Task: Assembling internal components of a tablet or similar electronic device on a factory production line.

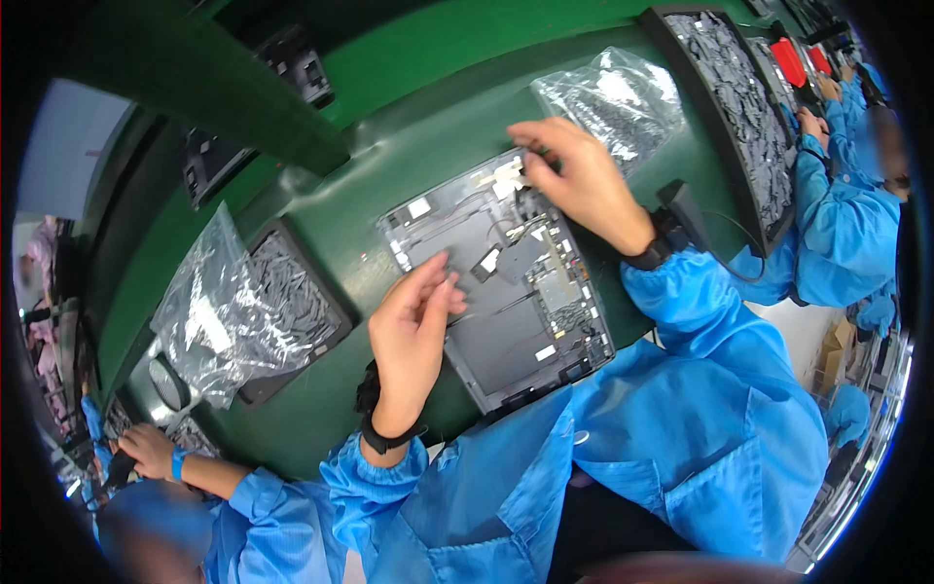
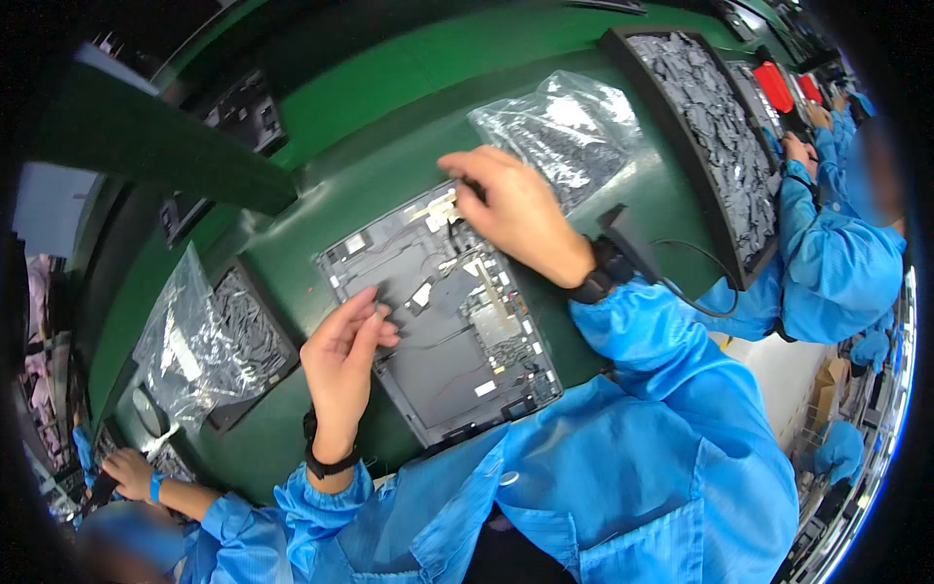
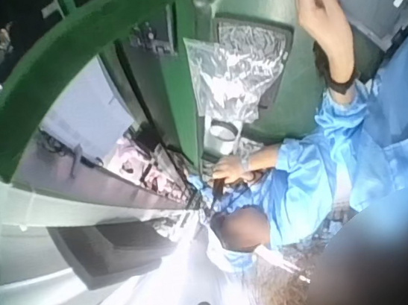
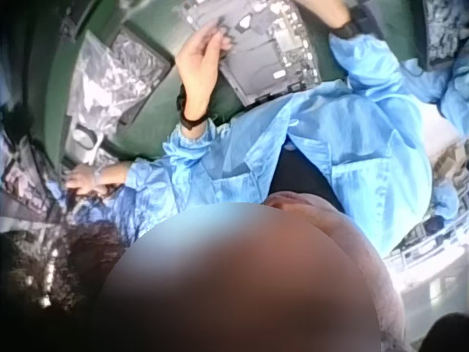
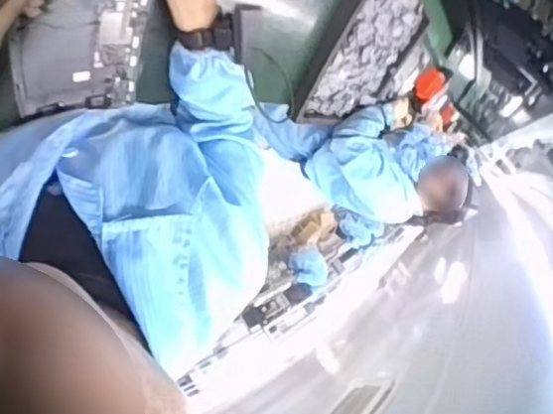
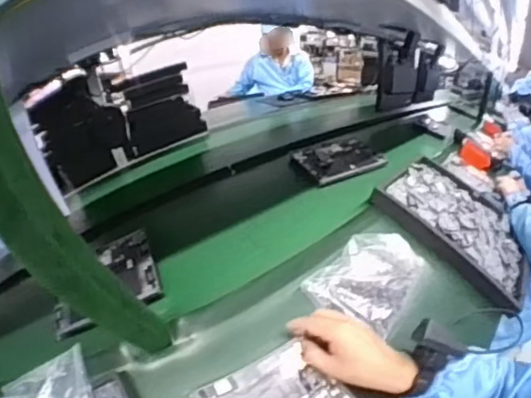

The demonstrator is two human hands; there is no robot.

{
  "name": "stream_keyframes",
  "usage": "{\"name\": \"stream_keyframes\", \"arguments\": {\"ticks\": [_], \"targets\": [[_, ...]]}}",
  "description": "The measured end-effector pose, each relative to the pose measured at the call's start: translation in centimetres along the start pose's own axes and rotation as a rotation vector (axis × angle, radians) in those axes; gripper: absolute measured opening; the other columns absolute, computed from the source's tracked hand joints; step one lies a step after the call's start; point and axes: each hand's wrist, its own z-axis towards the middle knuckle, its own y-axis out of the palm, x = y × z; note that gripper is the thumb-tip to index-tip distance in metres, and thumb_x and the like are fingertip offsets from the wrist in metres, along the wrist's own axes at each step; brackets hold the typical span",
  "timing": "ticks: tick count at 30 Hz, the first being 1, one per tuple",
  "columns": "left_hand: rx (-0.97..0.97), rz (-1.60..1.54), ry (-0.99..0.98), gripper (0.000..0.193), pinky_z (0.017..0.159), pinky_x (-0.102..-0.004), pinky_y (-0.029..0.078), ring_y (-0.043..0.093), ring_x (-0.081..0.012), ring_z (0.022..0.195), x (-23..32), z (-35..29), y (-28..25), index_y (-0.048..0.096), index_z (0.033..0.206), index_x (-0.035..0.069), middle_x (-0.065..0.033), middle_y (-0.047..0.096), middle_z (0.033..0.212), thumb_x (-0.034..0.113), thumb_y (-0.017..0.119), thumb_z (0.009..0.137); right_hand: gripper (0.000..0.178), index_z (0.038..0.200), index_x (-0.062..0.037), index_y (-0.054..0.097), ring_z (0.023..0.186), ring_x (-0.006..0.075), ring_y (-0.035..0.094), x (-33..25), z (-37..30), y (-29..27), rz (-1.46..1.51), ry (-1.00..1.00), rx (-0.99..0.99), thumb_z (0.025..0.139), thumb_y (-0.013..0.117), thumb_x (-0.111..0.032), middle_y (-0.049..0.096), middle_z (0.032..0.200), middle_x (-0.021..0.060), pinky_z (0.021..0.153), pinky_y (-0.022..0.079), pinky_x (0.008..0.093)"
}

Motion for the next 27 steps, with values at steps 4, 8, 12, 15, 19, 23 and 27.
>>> {"name": "stream_keyframes", "arguments": {"ticks": [4, 8, 12, 15, 19, 23, 27], "targets": [[-0.016, -0.123, -0.013, 0.034, 0.069, -0.0284, 0.056, 0.066, -0.0166, 0.079, 0.9, 0.6, 0.5, 0.053, 0.124, -0.006, -0.0158, 0.066, 0.097, -0.004, 0.058, 0.09, 0.018, 0.1, -0.0023, 0.068, 0.075, 0.0197, 0.062, -3.1, -1.1, -1.2, 0.16, -0.124, -0.04, 0.082, 0.067, -0.006, 0.066, 0.092, 0.0084, 0.067, 0.05, 0.0297], [-0.058, -0.185, 0.003, 0.041, 0.067, -0.0291, 0.057, 0.066, -0.0171, 0.077, 2.5, 0.9, 1.4, 0.046, 0.127, -0.006, -0.0142, 0.067, 0.091, -0.004, 0.06, 0.089, 0.015, 0.098, -0.0027, 0.069, 0.071, 0.008, 0.058, -5.3, -2.8, -0.4, 0.496, 0.06, -0.288, 0.085, 0.069, -0.009, 0.066, 0.083, 0.0036, 0.06, 0.046, 0.0227], [-0.071, -0.201, 0.077, 0.043, 0.065, -0.0292, 0.057, 0.066, -0.0178, 0.075, 3.1, 1.6, 2.4, 0.044, 0.128, -0.006, -0.0134, 0.067, 0.088, -0.003, 0.061, 0.088, 0.015, 0.098, -0.0011, 0.068, 0.074, 0.0066, 0.058, -5.3, -3.3, 0.0, 0.666, 0.222, -0.36, 0.087, 0.068, -0.011, 0.066, 0.086, 0.0029, 0.062, 0.046, 0.022], [-0.069, -0.23, 0.103, 0.044, 0.065, -0.0286, 0.057, 0.066, -0.0179, 0.076, 3.6, 2.1, 3.4, 0.042, 0.129, -0.006, -0.0136, 0.067, 0.089, -0.002, 0.061, 0.089, 0.015, 0.099, 0.0002, 0.066, 0.078, 0.0085, 0.06, -4.4, -3.8, 1.1, 0.988, 0.184, -0.242, 0.091, 0.064, -0.013, 0.066, 0.09, 0.0042, 0.066, 0.048, 0.0223], [-0.028, -0.199, 0.106, 0.036, 0.067, -0.0274, 0.055, 0.066, -0.0165, 0.076, 3.4, 3.9, 3.8, 0.05, 0.123, -0.005, -0.0127, 0.067, 0.089, -0.001, 0.061, 0.089, 0.018, 0.104, 0.0017, 0.06, 0.081, 0.0117, 0.063, -3.0, -1.7, -0.4, 1.124, 0.262, -0.113, 0.096, 0.056, -0.014, 0.067, 0.095, 0.0097, 0.071, 0.052, 0.0253], [0.027, 0.431, 0.236, 0.013, 0.072, -0.0268, 0.052, 0.066, -0.0156, 0.08, 3.9, 6.7, 2.7, 0.067, 0.099, -0.001, -0.011, 0.069, 0.091, 0.003, 0.062, 0.088, 0.017, 0.101, 0.0024, 0.063, 0.076, 0.0143, 0.064, -0.1, 0.7, -2.3, 0.88, 0.174, -0.117, 0.094, 0.058, -0.013, 0.069, 0.09, 0.0103, 0.069, 0.053, 0.0272], [0.087, 0.888, 0.638, 0.018, 0.075, -0.0352, 0.051, 0.066, -0.031, 0.083, 3.2, 9.5, 2.6, 0.069, 0.099, 0.002, -0.0158, 0.068, 0.095, 0.01, 0.061, 0.086, 0.014, 0.092, -0.0001, 0.067, 0.074, 0.0255, 0.067, 0.6, 1.9, -2.7, 0.111, -0.163, -0.078, 0.084, 0.065, -0.012, 0.069, 0.083, 0.0125, 0.066, 0.053, 0.0347]]}}
